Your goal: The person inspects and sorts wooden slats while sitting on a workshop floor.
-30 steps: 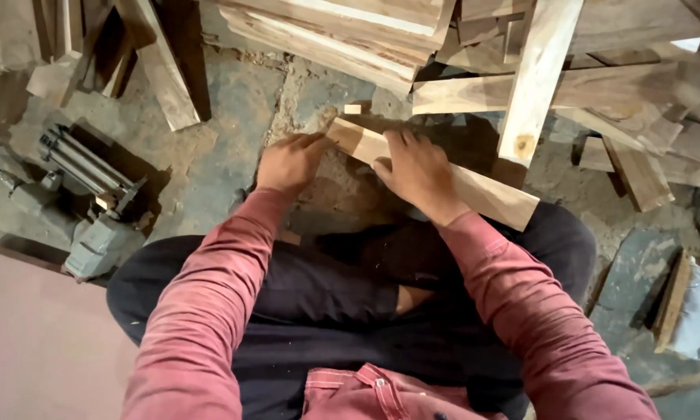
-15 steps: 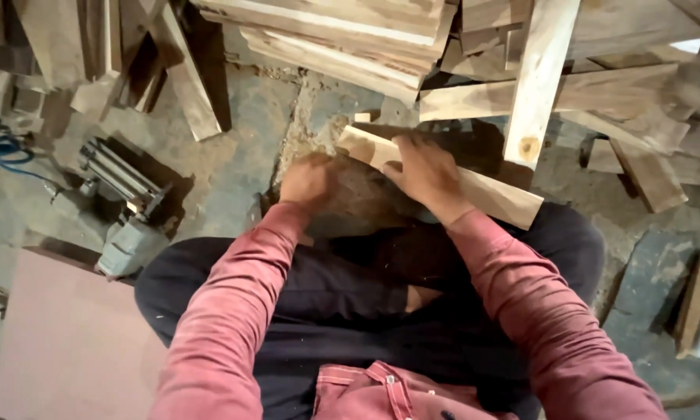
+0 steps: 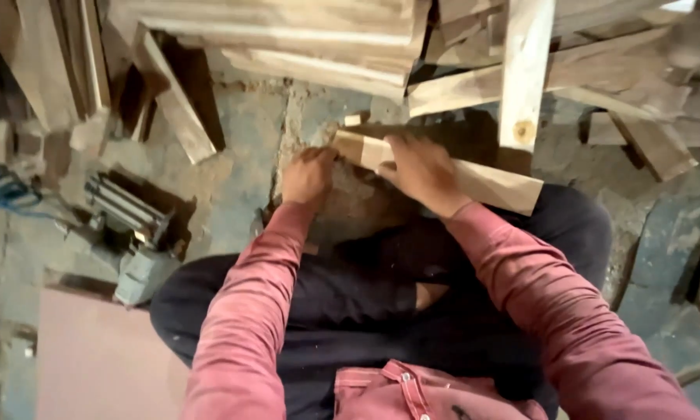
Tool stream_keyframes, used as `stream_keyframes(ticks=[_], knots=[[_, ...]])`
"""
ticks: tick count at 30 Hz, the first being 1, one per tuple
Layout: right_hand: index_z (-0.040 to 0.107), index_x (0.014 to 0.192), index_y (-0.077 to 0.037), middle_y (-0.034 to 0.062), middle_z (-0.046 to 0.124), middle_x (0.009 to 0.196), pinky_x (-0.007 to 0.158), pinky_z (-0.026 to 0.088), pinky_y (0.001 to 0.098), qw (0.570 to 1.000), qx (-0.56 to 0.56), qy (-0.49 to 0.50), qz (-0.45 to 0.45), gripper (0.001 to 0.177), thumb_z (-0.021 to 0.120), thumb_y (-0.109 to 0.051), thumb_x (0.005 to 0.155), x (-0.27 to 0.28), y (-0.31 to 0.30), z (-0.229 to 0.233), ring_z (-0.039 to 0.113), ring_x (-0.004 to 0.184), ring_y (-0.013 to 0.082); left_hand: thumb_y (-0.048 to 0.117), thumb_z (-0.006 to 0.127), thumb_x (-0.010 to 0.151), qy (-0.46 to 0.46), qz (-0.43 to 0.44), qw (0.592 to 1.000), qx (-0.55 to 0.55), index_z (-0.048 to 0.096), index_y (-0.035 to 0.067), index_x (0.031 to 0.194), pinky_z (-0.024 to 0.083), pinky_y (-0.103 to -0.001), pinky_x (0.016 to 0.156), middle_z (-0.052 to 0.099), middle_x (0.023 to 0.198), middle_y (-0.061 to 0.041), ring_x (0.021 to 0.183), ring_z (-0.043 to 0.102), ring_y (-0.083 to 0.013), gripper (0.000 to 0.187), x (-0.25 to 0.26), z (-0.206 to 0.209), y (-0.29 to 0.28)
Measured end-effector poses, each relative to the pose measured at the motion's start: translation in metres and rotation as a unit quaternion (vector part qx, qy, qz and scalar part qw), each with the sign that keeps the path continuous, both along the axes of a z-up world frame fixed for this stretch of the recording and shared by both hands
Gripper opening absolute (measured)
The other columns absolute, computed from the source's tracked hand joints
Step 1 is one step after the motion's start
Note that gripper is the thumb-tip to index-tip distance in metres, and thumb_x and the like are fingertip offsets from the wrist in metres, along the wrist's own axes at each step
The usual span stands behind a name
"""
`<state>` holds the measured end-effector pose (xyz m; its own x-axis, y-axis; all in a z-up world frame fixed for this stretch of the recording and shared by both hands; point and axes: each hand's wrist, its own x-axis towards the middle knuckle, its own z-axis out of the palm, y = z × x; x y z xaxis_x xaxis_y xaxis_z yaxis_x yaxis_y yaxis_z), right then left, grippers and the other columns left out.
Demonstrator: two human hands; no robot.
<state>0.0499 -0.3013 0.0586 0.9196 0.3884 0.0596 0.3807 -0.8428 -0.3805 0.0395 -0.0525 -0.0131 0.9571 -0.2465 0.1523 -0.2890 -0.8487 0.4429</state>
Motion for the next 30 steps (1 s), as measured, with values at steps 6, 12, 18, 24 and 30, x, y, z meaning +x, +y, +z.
stream_keyframes(ticks=[6,12,18,24,30], knots=[[0.064,0.123,-0.005,0.0154,0.069,0.114,0.081,0.056,0.047,1.0,-0.024,0.014,0.008,0.053,0.077,-0.041,0.086,0.0,0.0,-0.003,0.066,0.102,0.0351,0.012,0.057,0.086,0.05,0.017,0.999,0.004,0.075,0.016,0.104,0.054,-0.047,0.084,0.074,0.103,-0.01,0.102,0.068,-0.0342,0.026,-0.004,0.023,0.001],[0.064,0.122,-0.005,0.0156,0.069,0.113,0.081,0.056,0.0466,0.999,-0.046,0.0,0.016,0.052,0.076,-0.043,0.088,0.0,0.002,-0.002,0.067,0.101,0.0352,0.008,0.056,0.091,0.0,0.016,1.0,-0.017,0.073,0.015,0.11,0.055,-0.045,0.092,0.074,0.11,-0.01,0.107,0.068,-0.0329,0.027,-0.006,-0.009,0.002],[0.065,0.122,-0.007,0.0147,0.069,0.116,0.081,0.055,0.0483,1.0,-0.018,0.023,0.008,0.049,0.074,-0.041,0.088,-0.006,0.002,0.006,0.067,0.102,0.0355,0.006,0.062,0.077,0.014,-0.009,0.999,-0.037,0.074,0.016,0.115,0.054,-0.045,0.09,0.073,0.112,-0.011,0.109,0.067,-0.0344,0.041,-0.027,0.012,-0.011],[0.064,0.123,-0.004,0.0177,0.068,0.113,0.078,0.055,0.0483,1.0,-0.024,0.011,0.014,0.055,0.076,-0.042,0.085,-0.003,-0.001,-0.006,0.066,0.101,0.0371,0.015,0.069,0.067,0.06,0.003,0.998,-0.023,0.075,0.018,0.112,0.054,-0.046,0.088,0.073,0.108,-0.011,0.104,0.067,-0.0339,0.045,-0.012,0.02,-0.006],[0.064,0.123,-0.005,0.0159,0.068,0.116,0.08,0.054,0.0489,1.0,-0.024,0.009,0.005,0.053,0.076,-0.04,0.086,0.001,0.003,-0.005,0.066,0.103,0.036,0.01,0.056,0.094,0.003,0.052,0.999,0.012,0.071,0.014,0.115,0.054,-0.047,0.087,0.073,0.11,-0.011,0.105,0.067,-0.0348,0.026,-0.004,-0.02,-0.003]])
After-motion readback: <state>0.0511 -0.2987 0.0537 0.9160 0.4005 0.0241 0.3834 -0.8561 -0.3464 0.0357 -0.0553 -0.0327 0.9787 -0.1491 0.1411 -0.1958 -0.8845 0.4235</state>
